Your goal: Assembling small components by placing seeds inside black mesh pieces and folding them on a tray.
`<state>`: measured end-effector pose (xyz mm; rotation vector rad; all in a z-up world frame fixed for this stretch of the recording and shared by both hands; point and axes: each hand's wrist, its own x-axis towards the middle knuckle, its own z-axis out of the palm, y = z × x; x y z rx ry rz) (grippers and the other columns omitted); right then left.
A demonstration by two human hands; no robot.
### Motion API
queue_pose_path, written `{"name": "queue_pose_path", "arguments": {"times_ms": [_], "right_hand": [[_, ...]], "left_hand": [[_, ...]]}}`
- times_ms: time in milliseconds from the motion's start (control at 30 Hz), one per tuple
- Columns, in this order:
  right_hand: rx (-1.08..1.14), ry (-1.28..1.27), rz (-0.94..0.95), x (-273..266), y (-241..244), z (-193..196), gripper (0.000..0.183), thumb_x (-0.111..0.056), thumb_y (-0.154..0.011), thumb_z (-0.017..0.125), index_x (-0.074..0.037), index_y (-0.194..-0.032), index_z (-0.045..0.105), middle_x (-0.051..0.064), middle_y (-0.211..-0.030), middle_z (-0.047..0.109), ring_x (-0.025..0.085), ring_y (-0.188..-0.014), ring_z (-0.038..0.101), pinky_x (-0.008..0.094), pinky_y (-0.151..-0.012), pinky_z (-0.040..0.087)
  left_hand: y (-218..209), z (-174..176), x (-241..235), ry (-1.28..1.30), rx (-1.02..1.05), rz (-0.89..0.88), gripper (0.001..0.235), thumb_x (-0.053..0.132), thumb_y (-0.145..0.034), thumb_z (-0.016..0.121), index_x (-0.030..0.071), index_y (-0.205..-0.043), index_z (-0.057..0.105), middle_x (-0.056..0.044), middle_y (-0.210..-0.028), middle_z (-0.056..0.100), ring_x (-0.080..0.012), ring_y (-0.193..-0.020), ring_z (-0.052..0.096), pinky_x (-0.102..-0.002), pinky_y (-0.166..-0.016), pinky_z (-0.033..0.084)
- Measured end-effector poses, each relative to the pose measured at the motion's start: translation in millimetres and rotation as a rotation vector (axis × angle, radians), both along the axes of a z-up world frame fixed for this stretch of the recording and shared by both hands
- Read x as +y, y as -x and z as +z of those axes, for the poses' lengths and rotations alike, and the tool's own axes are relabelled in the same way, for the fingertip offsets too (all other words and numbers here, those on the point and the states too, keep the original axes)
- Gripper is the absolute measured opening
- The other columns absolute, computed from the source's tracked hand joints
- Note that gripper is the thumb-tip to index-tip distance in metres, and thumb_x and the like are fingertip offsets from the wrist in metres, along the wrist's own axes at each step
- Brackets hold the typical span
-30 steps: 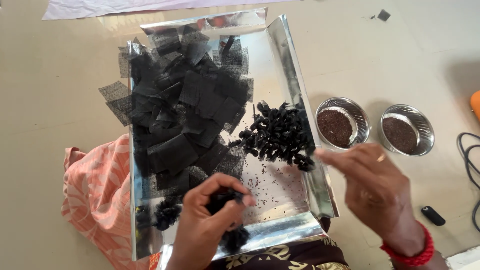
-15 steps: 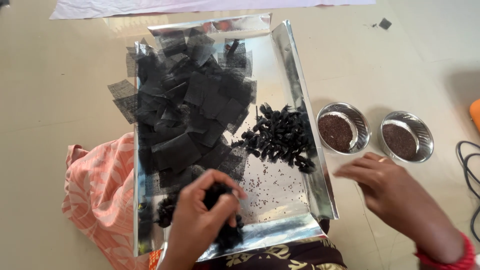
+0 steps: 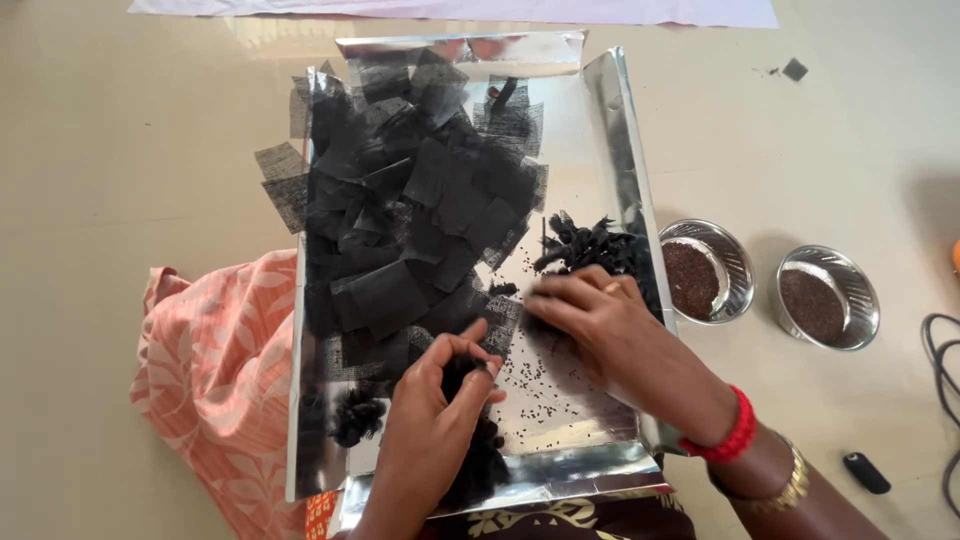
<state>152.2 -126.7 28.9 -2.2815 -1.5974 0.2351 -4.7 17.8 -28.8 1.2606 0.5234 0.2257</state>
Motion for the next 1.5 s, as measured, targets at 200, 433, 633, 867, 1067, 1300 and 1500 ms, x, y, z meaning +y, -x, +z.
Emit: {"name": "queue_pose_path", "arguments": {"times_ms": [200, 433, 633, 867, 1067, 1300, 1500], "right_hand": [[0.083, -0.025, 0.021, -38.7, 0.5, -15.6, 0.037, 0.004, -0.074, 0.072, -0.013, -0.107, 0.077, 0.003, -0.129, 0.075, 0.021, -0.112, 0.067, 0.037, -0.095, 0.049], [0.108, -0.134, -0.112, 25.0, -8.4, 1.3, 0.031, -0.001, -0.088, 0.069, -0.006, -0.118, 0.073, 0.010, -0.101, 0.073, 0.028, -0.082, 0.072, 0.037, -0.070, 0.058], [0.031, -0.127, 0.019, 40.9, -20.1, -14.2, 0.021, -0.004, -0.083, 0.073, -0.004, -0.104, 0.076, 0.010, -0.093, 0.071, 0.028, -0.078, 0.071, 0.036, -0.070, 0.058], [0.685, -0.259, -0.356, 5.4, -12.5, 1.6, 0.013, -0.005, -0.089, 0.073, -0.002, -0.102, 0.075, 0.007, -0.090, 0.076, 0.017, -0.077, 0.072, 0.031, -0.069, 0.059], [1.427, -0.508, -0.361, -22.6, 29.4, -3.5, 0.012, 0.000, -0.089, 0.072, 0.002, -0.101, 0.074, 0.011, -0.091, 0.076, 0.017, -0.082, 0.071, 0.033, -0.076, 0.059], [1.295, -0.500, -0.486, -19.7, 45.6, 1.8, 0.009, -0.001, -0.089, 0.073, 0.003, -0.097, 0.073, 0.008, -0.091, 0.077, 0.014, -0.086, 0.073, 0.031, -0.079, 0.060], [0.635, -0.472, -0.427, -17.2, 68.3, -2.8, 0.014, -0.004, -0.089, 0.074, -0.001, -0.103, 0.076, 0.003, -0.093, 0.080, 0.010, -0.086, 0.075, 0.024, -0.075, 0.059]], "left_hand": [[2.7, 17.6, 4.9, -0.300, 0.159, 0.020, 0.013, 0.014, -0.089, 0.064, 0.003, -0.095, 0.062, -0.019, -0.149, 0.060, -0.0194, -0.093, 0.076, -0.029, -0.069, 0.054], [2.3, 14.2, 5.0, -0.283, 0.103, 0.011, 0.015, 0.017, -0.090, 0.064, 0.002, -0.092, 0.062, -0.019, -0.140, 0.067, -0.0142, -0.100, 0.074, -0.028, -0.072, 0.056], [2.0, 7.1, 3.1, -0.339, 0.048, 0.019, 0.015, 0.014, -0.090, 0.066, 0.000, -0.091, 0.066, -0.013, -0.112, 0.081, -0.0111, -0.090, 0.074, -0.025, -0.080, 0.055], [2.9, 11.8, 4.9, 0.101, 0.023, 0.039, 0.013, 0.011, -0.093, 0.066, -0.002, -0.094, 0.069, -0.005, -0.080, 0.073, -0.0092, -0.071, 0.067, -0.024, -0.067, 0.054], [5.2, 18.9, -7.1, 0.343, -0.214, -0.065, 0.016, 0.009, -0.096, 0.071, -0.006, -0.099, 0.071, -0.008, -0.080, 0.070, -0.0130, -0.072, 0.064, -0.028, -0.067, 0.053], [2.7, 13.6, -15.5, 0.297, -0.123, -0.011, 0.019, 0.009, -0.090, 0.076, -0.003, -0.104, 0.080, -0.005, -0.069, 0.070, -0.0109, -0.063, 0.060, -0.026, -0.057, 0.047], [3.8, 12.2, -19.3, 0.253, -0.052, 0.066, 0.020, 0.008, -0.088, 0.077, -0.001, -0.106, 0.080, -0.004, -0.069, 0.070, -0.0078, -0.060, 0.056, -0.023, -0.054, 0.044]]}}
